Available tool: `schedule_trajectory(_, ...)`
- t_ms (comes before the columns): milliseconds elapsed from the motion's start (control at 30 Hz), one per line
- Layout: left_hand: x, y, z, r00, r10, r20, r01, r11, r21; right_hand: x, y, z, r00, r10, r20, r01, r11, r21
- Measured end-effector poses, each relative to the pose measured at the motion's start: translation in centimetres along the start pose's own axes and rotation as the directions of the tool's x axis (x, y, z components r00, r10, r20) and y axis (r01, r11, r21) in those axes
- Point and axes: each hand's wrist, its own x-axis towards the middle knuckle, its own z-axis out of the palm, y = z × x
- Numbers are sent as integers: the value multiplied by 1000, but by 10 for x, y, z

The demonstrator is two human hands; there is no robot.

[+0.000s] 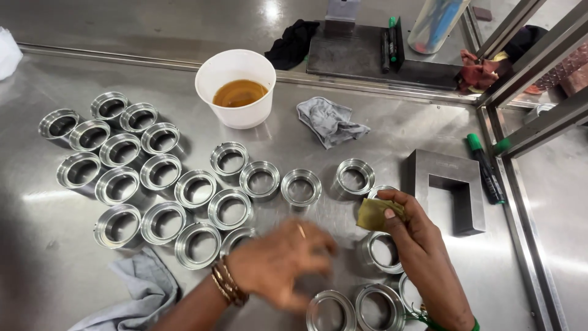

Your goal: Checking, marking, and organizing metal ring components on a workbench.

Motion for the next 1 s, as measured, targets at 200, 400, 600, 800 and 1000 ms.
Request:
schedule_trajectory(200,3,16,44,939,213,269,-146,957,-250,3,6,-6,995,-98,6,97,991,87)
schedule_trajectory(400,16,-3,31,991,-32,129,61,973,-222,6,6,-11,998,-42,-54,42,999,0)
schedule_trajectory(600,29,23,13,879,-372,-298,66,715,-696,0,17,0,981,170,97,-156,978,-138)
schedule_trajectory(800,32,25,27,801,-416,-431,122,818,-563,-14,19,12,900,123,418,-234,946,225)
schedule_trajectory(1000,25,27,15,832,-358,-425,53,813,-580,-9,26,11,900,-31,435,-51,983,175)
